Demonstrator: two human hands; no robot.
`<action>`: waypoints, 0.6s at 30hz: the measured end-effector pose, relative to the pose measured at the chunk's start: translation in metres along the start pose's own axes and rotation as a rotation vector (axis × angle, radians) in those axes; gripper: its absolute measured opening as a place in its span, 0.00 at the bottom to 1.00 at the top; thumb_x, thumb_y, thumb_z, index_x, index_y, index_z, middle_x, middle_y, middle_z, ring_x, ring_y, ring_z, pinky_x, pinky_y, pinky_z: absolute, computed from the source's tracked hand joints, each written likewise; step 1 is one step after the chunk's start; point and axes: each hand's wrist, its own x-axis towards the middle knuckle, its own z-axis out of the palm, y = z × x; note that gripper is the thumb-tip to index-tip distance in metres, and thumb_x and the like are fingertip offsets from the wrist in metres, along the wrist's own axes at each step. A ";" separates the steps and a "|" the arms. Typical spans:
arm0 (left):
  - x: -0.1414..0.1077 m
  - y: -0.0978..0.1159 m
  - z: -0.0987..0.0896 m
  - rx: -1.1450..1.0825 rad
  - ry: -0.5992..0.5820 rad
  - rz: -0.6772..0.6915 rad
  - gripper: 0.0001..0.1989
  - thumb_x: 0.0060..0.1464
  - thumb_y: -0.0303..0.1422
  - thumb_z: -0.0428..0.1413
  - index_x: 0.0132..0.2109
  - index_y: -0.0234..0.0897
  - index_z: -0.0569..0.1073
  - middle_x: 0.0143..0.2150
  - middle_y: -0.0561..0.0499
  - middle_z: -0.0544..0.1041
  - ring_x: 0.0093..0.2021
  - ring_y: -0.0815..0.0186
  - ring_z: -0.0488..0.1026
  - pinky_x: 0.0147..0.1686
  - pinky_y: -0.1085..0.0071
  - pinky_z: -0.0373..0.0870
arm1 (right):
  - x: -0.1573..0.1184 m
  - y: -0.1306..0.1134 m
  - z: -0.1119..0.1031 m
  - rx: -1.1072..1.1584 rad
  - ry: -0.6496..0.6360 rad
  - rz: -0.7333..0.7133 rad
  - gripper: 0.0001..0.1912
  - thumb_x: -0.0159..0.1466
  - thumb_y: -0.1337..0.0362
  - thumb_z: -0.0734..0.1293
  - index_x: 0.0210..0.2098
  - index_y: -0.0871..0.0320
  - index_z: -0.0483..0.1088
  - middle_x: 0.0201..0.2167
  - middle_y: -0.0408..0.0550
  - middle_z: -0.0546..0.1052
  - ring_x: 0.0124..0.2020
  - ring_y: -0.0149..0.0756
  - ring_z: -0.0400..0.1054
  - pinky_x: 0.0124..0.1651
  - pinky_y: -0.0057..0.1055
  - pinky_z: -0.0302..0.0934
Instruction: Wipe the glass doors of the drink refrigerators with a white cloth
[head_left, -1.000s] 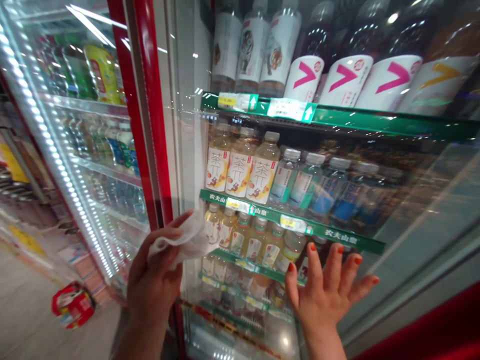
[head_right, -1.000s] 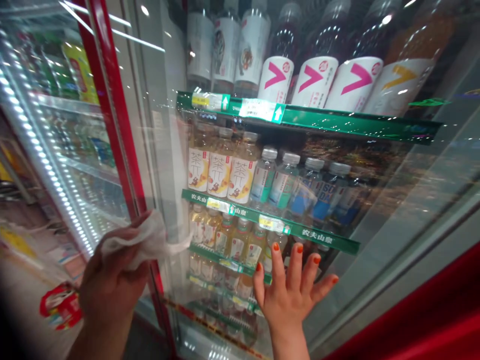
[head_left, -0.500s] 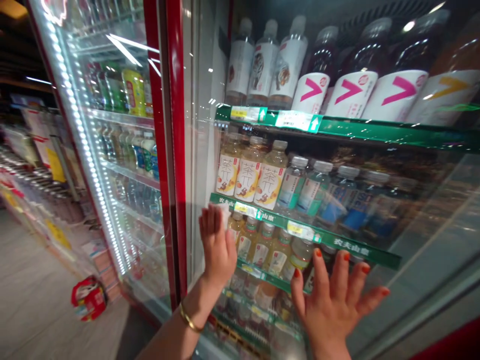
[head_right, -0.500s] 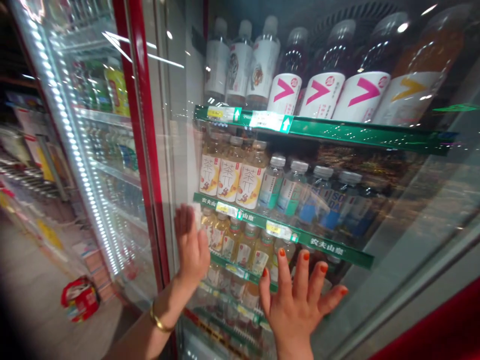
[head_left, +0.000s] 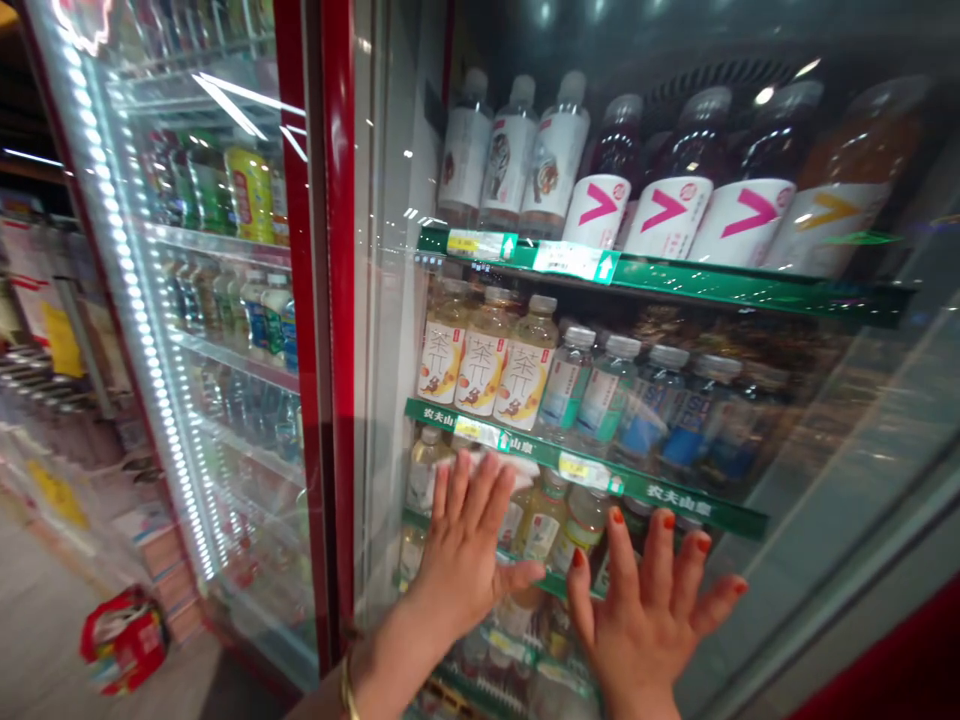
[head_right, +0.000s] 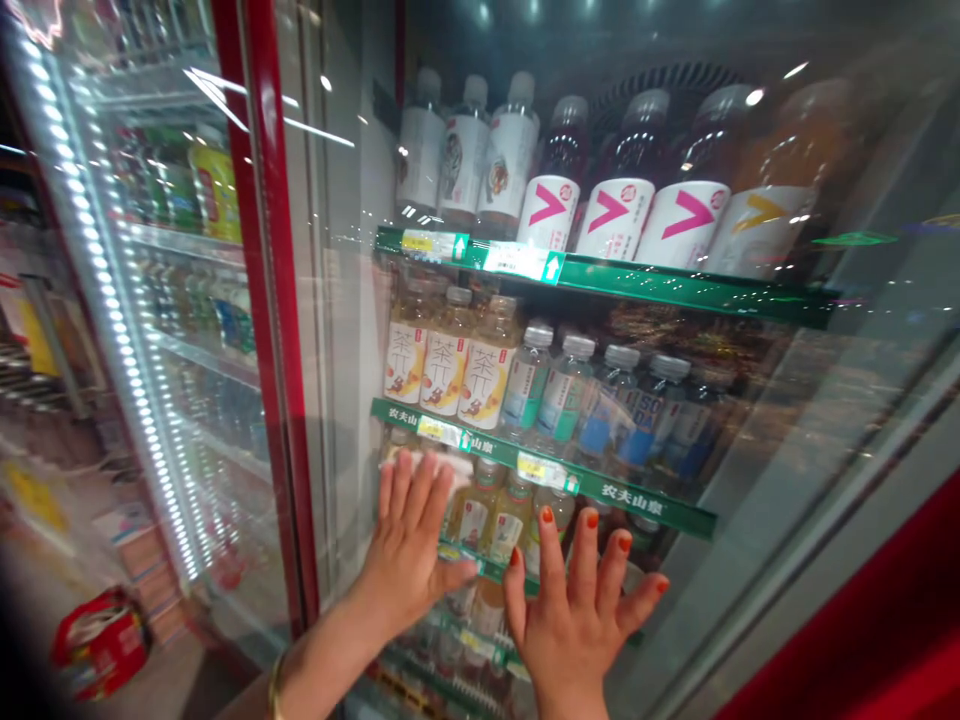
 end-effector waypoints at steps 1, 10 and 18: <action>-0.018 0.002 0.004 0.049 0.005 0.052 0.46 0.69 0.61 0.48 0.83 0.43 0.47 0.85 0.44 0.49 0.86 0.50 0.37 0.85 0.45 0.35 | 0.000 0.000 0.000 0.001 -0.002 0.004 0.39 0.74 0.50 0.65 0.81 0.45 0.53 0.83 0.48 0.52 0.83 0.61 0.45 0.81 0.75 0.34; 0.061 -0.026 -0.014 0.001 0.130 -0.238 0.48 0.73 0.54 0.48 0.84 0.38 0.34 0.86 0.34 0.36 0.85 0.46 0.25 0.82 0.36 0.30 | 0.000 -0.001 0.001 0.006 -0.027 0.024 0.42 0.72 0.54 0.68 0.82 0.43 0.51 0.83 0.51 0.53 0.82 0.66 0.47 0.78 0.81 0.36; -0.017 -0.021 -0.007 0.116 0.010 -0.028 0.44 0.73 0.47 0.53 0.84 0.37 0.43 0.82 0.36 0.57 0.86 0.51 0.36 0.84 0.47 0.35 | 0.010 0.011 -0.031 0.068 -0.182 -0.039 0.44 0.73 0.50 0.68 0.82 0.43 0.48 0.85 0.52 0.45 0.84 0.67 0.38 0.78 0.81 0.30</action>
